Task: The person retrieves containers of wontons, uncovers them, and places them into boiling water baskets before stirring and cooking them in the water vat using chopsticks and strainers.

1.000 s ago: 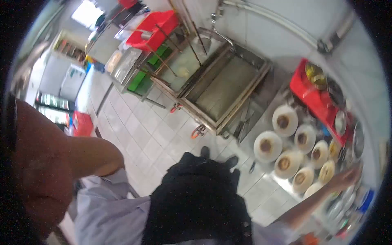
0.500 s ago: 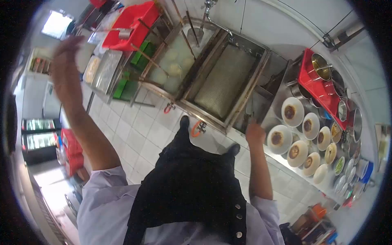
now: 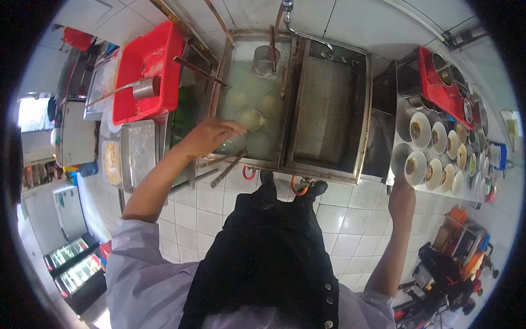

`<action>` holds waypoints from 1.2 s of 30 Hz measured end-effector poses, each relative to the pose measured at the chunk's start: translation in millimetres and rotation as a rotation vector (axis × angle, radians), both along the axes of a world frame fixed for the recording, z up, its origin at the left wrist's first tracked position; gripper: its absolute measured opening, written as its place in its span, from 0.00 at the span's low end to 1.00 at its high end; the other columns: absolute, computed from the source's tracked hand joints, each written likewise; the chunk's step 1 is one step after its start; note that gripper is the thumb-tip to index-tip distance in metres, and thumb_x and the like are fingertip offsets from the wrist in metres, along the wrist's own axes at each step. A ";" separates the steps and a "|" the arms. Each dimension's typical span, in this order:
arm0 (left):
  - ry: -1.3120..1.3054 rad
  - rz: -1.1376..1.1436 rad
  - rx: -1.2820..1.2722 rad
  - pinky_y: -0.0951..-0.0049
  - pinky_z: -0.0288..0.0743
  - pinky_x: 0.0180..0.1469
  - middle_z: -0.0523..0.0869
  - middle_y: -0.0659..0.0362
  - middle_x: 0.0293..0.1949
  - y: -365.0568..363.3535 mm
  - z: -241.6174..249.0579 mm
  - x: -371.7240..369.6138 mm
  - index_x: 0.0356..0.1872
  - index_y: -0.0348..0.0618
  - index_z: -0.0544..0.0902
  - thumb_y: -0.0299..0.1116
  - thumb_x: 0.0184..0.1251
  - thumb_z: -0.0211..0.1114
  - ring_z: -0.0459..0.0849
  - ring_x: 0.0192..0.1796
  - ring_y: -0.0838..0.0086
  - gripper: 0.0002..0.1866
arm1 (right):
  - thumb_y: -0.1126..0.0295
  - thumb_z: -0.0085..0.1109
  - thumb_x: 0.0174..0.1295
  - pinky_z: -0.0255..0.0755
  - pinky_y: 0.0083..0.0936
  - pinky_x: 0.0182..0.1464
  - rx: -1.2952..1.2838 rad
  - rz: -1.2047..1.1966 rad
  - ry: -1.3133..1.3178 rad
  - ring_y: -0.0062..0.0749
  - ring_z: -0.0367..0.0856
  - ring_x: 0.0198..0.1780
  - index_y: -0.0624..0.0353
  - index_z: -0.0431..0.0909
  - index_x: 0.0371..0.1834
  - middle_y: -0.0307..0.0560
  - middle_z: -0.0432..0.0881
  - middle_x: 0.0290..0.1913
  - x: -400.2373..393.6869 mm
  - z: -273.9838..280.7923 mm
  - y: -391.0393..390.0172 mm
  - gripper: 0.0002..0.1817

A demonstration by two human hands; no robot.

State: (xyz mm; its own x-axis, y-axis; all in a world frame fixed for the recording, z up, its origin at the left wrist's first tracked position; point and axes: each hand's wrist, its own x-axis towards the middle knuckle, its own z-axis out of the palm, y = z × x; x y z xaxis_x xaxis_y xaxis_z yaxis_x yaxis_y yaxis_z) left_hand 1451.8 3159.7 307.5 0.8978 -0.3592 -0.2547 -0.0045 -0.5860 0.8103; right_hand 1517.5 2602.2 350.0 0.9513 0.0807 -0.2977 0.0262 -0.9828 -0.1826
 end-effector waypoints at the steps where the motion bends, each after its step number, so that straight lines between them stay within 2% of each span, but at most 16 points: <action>1: -0.004 0.026 -0.047 0.63 0.77 0.68 0.90 0.48 0.57 -2.9 9.6 -8.7 0.59 0.38 0.85 0.34 0.76 0.66 0.87 0.63 0.57 0.17 | 0.74 0.48 0.78 0.79 0.43 0.59 0.179 -0.042 0.089 0.53 0.88 0.60 0.60 0.79 0.69 0.66 0.85 0.61 -11.1 19.7 23.6 0.20; 2: -0.004 0.050 -0.094 0.63 0.78 0.67 0.90 0.48 0.56 -3.4 14.1 -16.9 0.58 0.38 0.86 0.34 0.76 0.65 0.88 0.61 0.56 0.15 | 0.75 0.47 0.80 0.77 0.36 0.63 0.449 0.009 0.135 0.45 0.85 0.66 0.58 0.79 0.71 0.61 0.83 0.67 -22.7 25.2 51.4 0.20; 3: -0.177 0.007 -0.146 0.63 0.84 0.56 0.91 0.55 0.52 0.1 11.1 -22.7 0.54 0.48 0.86 0.28 0.74 0.63 0.90 0.54 0.56 0.12 | 0.77 0.47 0.80 0.77 0.35 0.63 0.494 0.113 0.183 0.40 0.84 0.66 0.59 0.78 0.71 0.58 0.85 0.66 -32.4 29.7 84.9 0.21; 5: -0.205 -0.036 -0.149 0.63 0.85 0.53 0.91 0.56 0.53 0.8 26.7 -29.5 0.53 0.46 0.86 0.26 0.69 0.64 0.90 0.52 0.56 0.13 | 0.76 0.49 0.77 0.79 0.34 0.61 0.458 0.295 0.220 0.54 0.88 0.58 0.51 0.78 0.73 0.63 0.87 0.58 -39.4 32.8 169.2 0.23; 6: -0.219 -0.050 -0.147 0.63 0.85 0.52 0.91 0.56 0.53 2.5 31.7 -31.2 0.52 0.45 0.86 0.25 0.66 0.65 0.90 0.51 0.55 0.14 | 0.73 0.51 0.75 0.83 0.39 0.54 0.194 0.358 0.331 0.58 0.89 0.50 0.48 0.80 0.71 0.59 0.89 0.48 -33.2 33.1 212.5 0.23; 8: -0.284 -0.133 -0.106 0.62 0.85 0.49 0.90 0.56 0.52 9.7 16.4 -34.2 0.50 0.43 0.85 0.25 0.60 0.67 0.89 0.50 0.54 0.15 | 0.71 0.54 0.73 0.85 0.44 0.48 0.072 0.527 0.202 0.56 0.90 0.44 0.47 0.84 0.66 0.55 0.90 0.42 -27.7 -2.6 272.7 0.21; 12: -0.563 -0.327 -0.069 0.60 0.84 0.45 0.88 0.56 0.49 15.0 7.5 -34.5 0.46 0.41 0.84 0.25 0.54 0.67 0.88 0.48 0.53 0.16 | 0.70 0.57 0.69 0.86 0.46 0.49 -0.148 0.728 0.196 0.53 0.92 0.47 0.58 0.88 0.50 0.55 0.91 0.40 -5.8 -56.2 366.4 0.13; 13: -0.457 -0.314 -0.124 0.59 0.84 0.45 0.87 0.56 0.49 14.4 0.2 -34.6 0.47 0.42 0.83 0.25 0.58 0.65 0.87 0.48 0.53 0.14 | 0.70 0.57 0.68 0.86 0.46 0.49 -0.179 0.768 0.232 0.53 0.92 0.47 0.59 0.89 0.47 0.55 0.92 0.41 0.0 -61.7 379.3 0.12; 16: -0.192 -0.266 -0.167 0.57 0.83 0.51 0.86 0.53 0.53 14.2 -4.6 -36.9 0.54 0.44 0.81 0.27 0.69 0.59 0.87 0.49 0.51 0.14 | 0.71 0.58 0.67 0.86 0.47 0.50 -0.015 0.703 0.249 0.53 0.92 0.48 0.59 0.90 0.44 0.56 0.92 0.44 23.2 -64.4 382.1 0.11; 19: -0.120 -0.262 -0.102 0.57 0.82 0.51 0.86 0.55 0.53 16.1 -8.7 -37.1 0.54 0.45 0.80 0.28 0.70 0.59 0.87 0.50 0.52 0.13 | 0.70 0.57 0.68 0.86 0.49 0.50 -0.099 0.555 0.181 0.55 0.92 0.49 0.61 0.89 0.46 0.58 0.91 0.46 20.2 -51.1 385.3 0.12; 22: -0.197 -0.312 -0.070 0.56 0.82 0.51 0.86 0.56 0.53 15.9 -16.3 -36.1 0.52 0.46 0.80 0.26 0.69 0.61 0.87 0.51 0.53 0.12 | 0.70 0.57 0.68 0.85 0.49 0.52 -0.183 0.555 0.385 0.57 0.91 0.51 0.63 0.88 0.49 0.62 0.90 0.48 14.1 -77.3 387.8 0.14; 25: -0.210 -0.296 -0.102 0.56 0.83 0.51 0.87 0.58 0.54 14.9 -15.9 -40.6 0.51 0.46 0.80 0.23 0.67 0.62 0.88 0.51 0.53 0.13 | 0.69 0.55 0.70 0.84 0.50 0.55 0.106 0.496 0.326 0.60 0.89 0.53 0.64 0.88 0.51 0.64 0.89 0.50 28.8 -81.7 373.2 0.15; 28: -0.234 -0.274 -0.035 0.56 0.83 0.50 0.87 0.59 0.53 14.8 -14.0 -43.6 0.51 0.47 0.80 0.21 0.66 0.63 0.88 0.50 0.53 0.14 | 0.71 0.54 0.71 0.81 0.47 0.59 -0.182 0.518 0.332 0.55 0.89 0.54 0.50 0.88 0.60 0.59 0.89 0.54 15.6 -93.2 378.3 0.18; 31: -0.176 -0.295 -0.016 0.56 0.84 0.50 0.87 0.59 0.54 15.8 -13.3 -43.7 0.51 0.50 0.80 0.21 0.65 0.63 0.89 0.49 0.53 0.15 | 0.70 0.51 0.72 0.81 0.45 0.59 0.146 0.508 0.425 0.55 0.88 0.55 0.48 0.88 0.60 0.59 0.89 0.52 29.0 -103.8 365.0 0.19; 34: -0.191 -0.271 -0.012 0.56 0.84 0.50 0.88 0.59 0.55 14.7 -10.7 -47.1 0.51 0.50 0.81 0.21 0.65 0.64 0.89 0.49 0.53 0.15 | 0.69 0.50 0.73 0.81 0.45 0.59 0.016 0.368 0.367 0.57 0.87 0.55 0.51 0.90 0.56 0.61 0.89 0.51 12.5 -108.8 368.0 0.18; 36: -0.175 -0.298 0.018 0.55 0.84 0.51 0.88 0.59 0.56 14.0 -4.6 -45.5 0.50 0.49 0.81 0.21 0.65 0.64 0.89 0.50 0.53 0.14 | 0.68 0.52 0.72 0.80 0.45 0.61 0.216 0.413 0.475 0.56 0.88 0.56 0.54 0.89 0.57 0.60 0.89 0.52 25.0 -114.9 357.3 0.17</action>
State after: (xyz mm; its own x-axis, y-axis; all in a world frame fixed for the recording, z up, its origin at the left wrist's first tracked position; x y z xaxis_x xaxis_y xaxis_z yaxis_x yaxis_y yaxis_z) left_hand 1406.3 3173.7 303.0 0.7848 -0.6090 -0.1146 -0.3159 -0.5523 0.7715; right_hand 1542.5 2959.5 235.1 0.5985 0.5154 -0.6133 0.2609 -0.8493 -0.4590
